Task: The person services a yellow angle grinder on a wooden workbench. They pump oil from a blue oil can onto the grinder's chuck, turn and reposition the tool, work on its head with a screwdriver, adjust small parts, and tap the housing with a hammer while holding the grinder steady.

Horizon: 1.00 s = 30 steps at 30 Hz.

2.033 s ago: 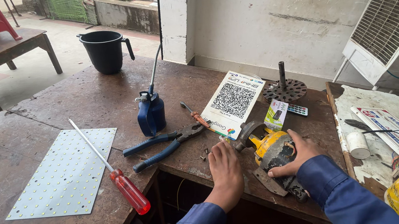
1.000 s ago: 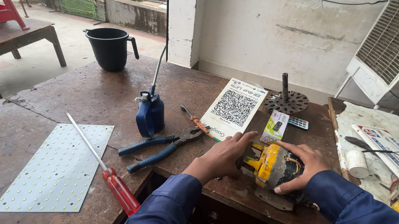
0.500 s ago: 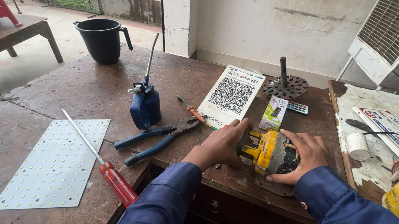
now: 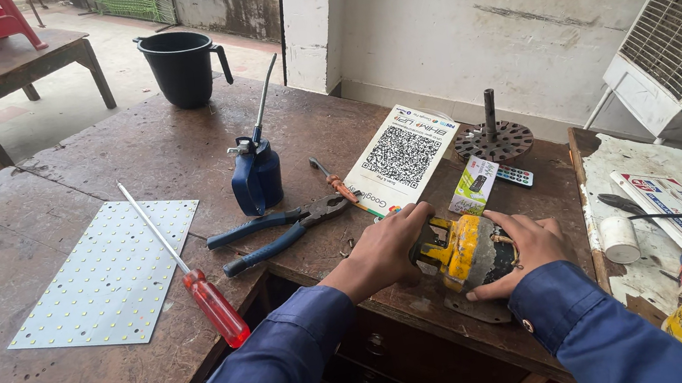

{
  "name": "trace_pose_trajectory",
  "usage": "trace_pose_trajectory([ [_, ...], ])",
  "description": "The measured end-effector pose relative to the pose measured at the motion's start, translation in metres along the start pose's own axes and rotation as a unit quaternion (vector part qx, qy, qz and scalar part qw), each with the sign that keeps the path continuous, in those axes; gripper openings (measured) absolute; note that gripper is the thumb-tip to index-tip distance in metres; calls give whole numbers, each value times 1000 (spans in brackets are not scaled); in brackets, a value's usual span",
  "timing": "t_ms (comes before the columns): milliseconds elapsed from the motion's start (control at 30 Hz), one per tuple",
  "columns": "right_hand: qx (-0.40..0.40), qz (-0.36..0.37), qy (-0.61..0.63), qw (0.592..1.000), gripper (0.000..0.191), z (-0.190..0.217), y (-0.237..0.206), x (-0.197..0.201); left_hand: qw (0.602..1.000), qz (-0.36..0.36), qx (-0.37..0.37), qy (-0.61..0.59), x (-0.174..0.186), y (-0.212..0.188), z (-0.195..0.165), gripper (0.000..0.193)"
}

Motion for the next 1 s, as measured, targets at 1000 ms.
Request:
trace_pose_trajectory([
  [1000, -97, 14, -62, 993, 131, 4, 0, 3, 999, 0, -39, -37, 0, 38, 15, 84],
])
Point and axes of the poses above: each hand's wrist, its own y-axis towards the middle knuckle, its own x-axis out of the back of the hand, z = x × y, the point moved 10 cm from there along y, towards the middle knuckle, and after that the axes turned 3 degrees about -x, right-handed, at the moved point
